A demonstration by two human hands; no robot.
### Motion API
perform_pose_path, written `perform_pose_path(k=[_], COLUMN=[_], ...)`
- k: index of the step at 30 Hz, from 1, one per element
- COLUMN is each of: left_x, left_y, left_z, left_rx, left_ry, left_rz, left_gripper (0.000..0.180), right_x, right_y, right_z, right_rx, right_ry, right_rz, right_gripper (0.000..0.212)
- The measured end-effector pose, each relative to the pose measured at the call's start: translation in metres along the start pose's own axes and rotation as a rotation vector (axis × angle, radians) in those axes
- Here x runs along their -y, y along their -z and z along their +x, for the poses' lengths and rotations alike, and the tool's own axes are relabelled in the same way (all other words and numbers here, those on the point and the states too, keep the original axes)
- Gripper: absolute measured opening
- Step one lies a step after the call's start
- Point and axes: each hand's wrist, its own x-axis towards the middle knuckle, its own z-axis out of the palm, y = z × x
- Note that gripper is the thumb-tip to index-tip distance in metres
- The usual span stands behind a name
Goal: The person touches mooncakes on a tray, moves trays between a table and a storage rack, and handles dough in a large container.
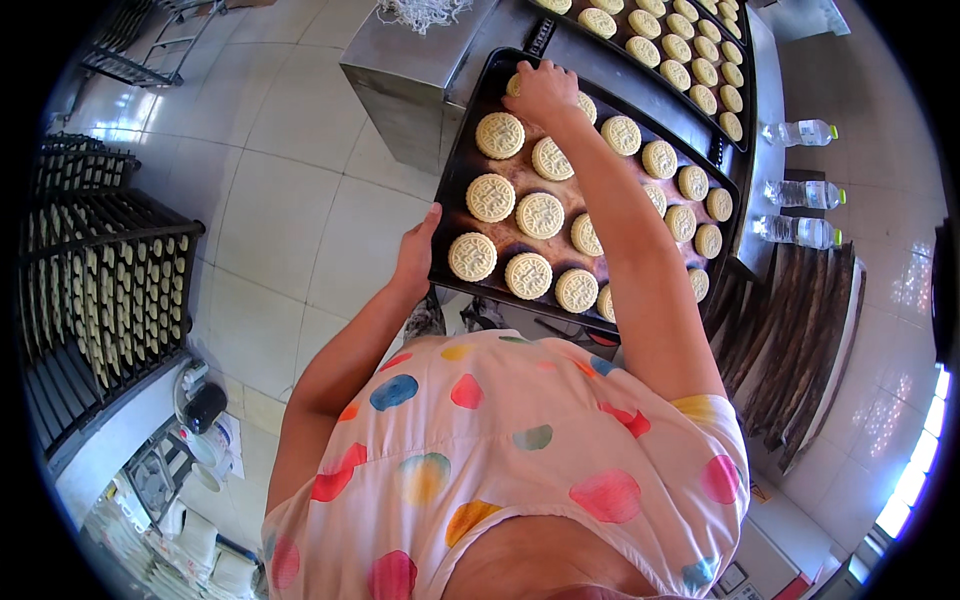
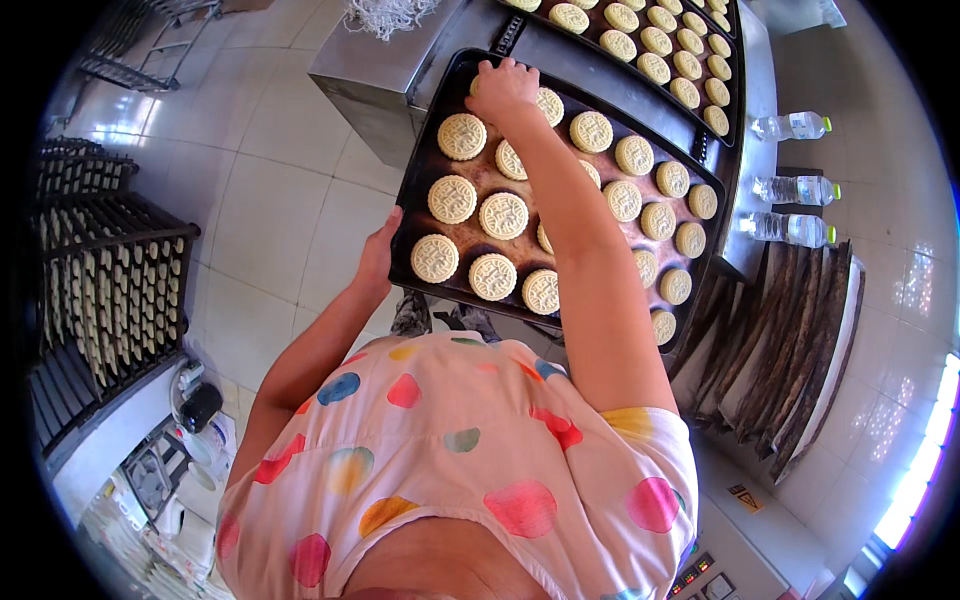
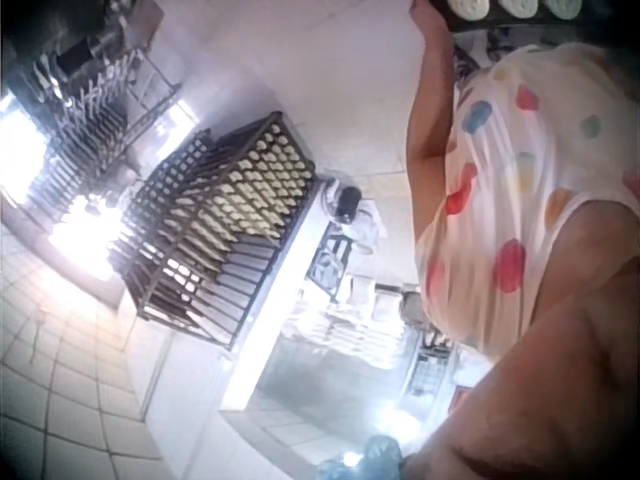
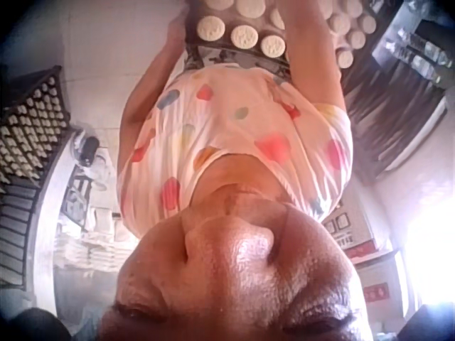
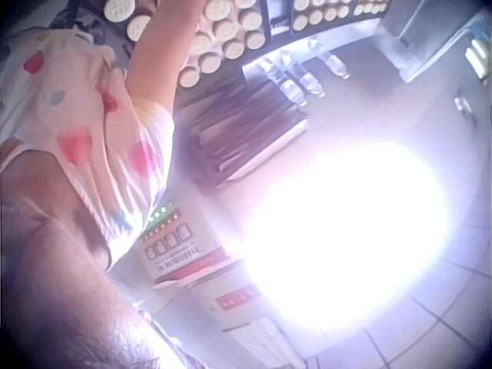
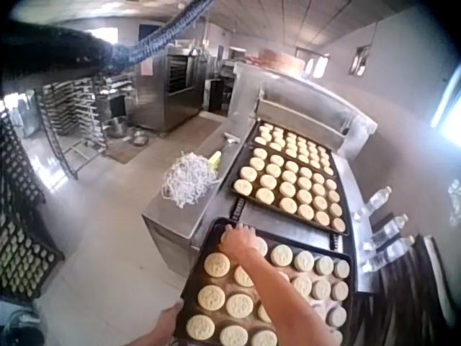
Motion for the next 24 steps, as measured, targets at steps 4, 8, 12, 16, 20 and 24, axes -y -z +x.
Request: perform_pose_path(k=[4, 8, 12, 16, 20, 24], left_x=[-0.003, -0.005, -0.009, -0.011, -0.008, -0.003], left_y=[-0.002, -0.003, -0.007, -0.011, -0.008, -0.005], left_z=[-0.001, -0.004, -0.007, -0.009, -0.005, 0.001], left_rx=[-0.018, 0.013, -0.001, 0.053, 0.018, 0.061], left_ry=[0.019, 0.027, 0.014, 0.027, 0.002, 0.032], left_rz=[0.032, 0.021, 0.041, 0.005, 0.053, 0.04], left_gripper=[0.064, 0.065, 0.063, 0.061, 0.055, 0.056], right_x=[0.001, 0.005, 0.002, -0.036, -0.123, -0.22], right_y=[0.0, -0.001, 0.006, 0.01, -0.004, -0.036], right_z=[-0.005, -0.009, -0.015, -0.047, -0.142, -0.293], right_rx=[-0.051, -0.187, -0.242, -0.47, -0.617, -0.744], right_ry=[-0.008, 0.062, 0.072, 0.104, -0.012, -0.637], right_rz=[-0.017, 0.009, 0.095, 0.315, 0.482, 0.585], right_gripper=[0.059, 0.057, 0.056, 0.054, 0.044, 0.038])
